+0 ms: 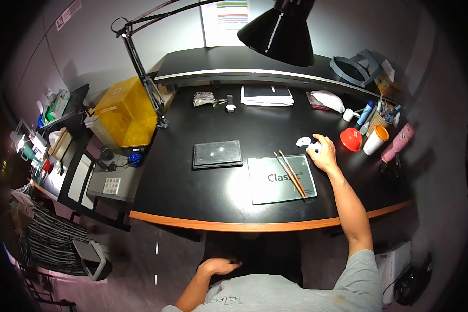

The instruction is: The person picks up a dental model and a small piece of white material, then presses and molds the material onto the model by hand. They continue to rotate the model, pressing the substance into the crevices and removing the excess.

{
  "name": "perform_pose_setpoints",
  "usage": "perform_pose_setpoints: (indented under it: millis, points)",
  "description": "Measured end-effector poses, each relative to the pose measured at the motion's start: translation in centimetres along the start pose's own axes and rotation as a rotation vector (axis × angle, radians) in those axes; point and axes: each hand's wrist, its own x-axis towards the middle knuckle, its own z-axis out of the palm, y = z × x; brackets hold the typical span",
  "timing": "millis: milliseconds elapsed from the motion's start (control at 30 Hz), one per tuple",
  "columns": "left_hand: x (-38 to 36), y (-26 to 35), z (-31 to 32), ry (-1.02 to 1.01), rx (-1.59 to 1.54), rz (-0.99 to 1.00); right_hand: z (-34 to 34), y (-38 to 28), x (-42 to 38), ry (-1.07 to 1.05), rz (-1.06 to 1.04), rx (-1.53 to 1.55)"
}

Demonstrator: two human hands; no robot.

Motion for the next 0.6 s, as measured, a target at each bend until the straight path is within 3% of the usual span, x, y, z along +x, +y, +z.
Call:
perform_pose_setpoints:
  millis: [67,100,167,200,233,333,400,467,500,600]
  points:
    - [-4.5,7.9,-5.3,-0.089,-0.088,0.142,-0.9,-1.2,-0.2,-0.025,0.095,-0.127]
    - [-5.9,10.0,-7.2,-0.078,-0.152,0.353,-1.4,-2.0,-0.2,-0.022,0.116,-0.138]
    - [-8.0,13.3,-11.3,-0.046,-0.238,0.679,-0.9,-2.0,0.3,0.016,0.024,-0.178]
    - [-9.0,15.2,-13.4,0.078,-0.218,0.779,-0.5,-2.0,0.6,0.033,-0.025,-0.196]
    - [-9.3,16.4,-16.1,0.096,-0.110,0.764,0.0,-2.2,0.8,0.036,-0.047,-0.177]
    - [-5.4,17.3,-22.1,0.535,0.237,0.743,-0.9,-3.9,1.5,-0.107,-0.012,-0.210]
    - [-2.5,19.2,-25.2,0.788,0.158,0.726,-1.0,-4.5,1.8,-0.070,-0.025,-0.241]
    - [1.3,19.5,-27.4,0.846,0.005,0.645,-0.5,-4.0,2.3,-0.046,-0.002,-0.222]
    - [3.6,18.9,-27.9,0.926,-0.042,0.621,-0.8,-4.8,1.9,0.089,-0.078,-0.201]
    - [8.9,17.7,-28.3,1.155,-0.190,0.676,-2.1,-8.1,1.4,0.188,-0.140,0.159]
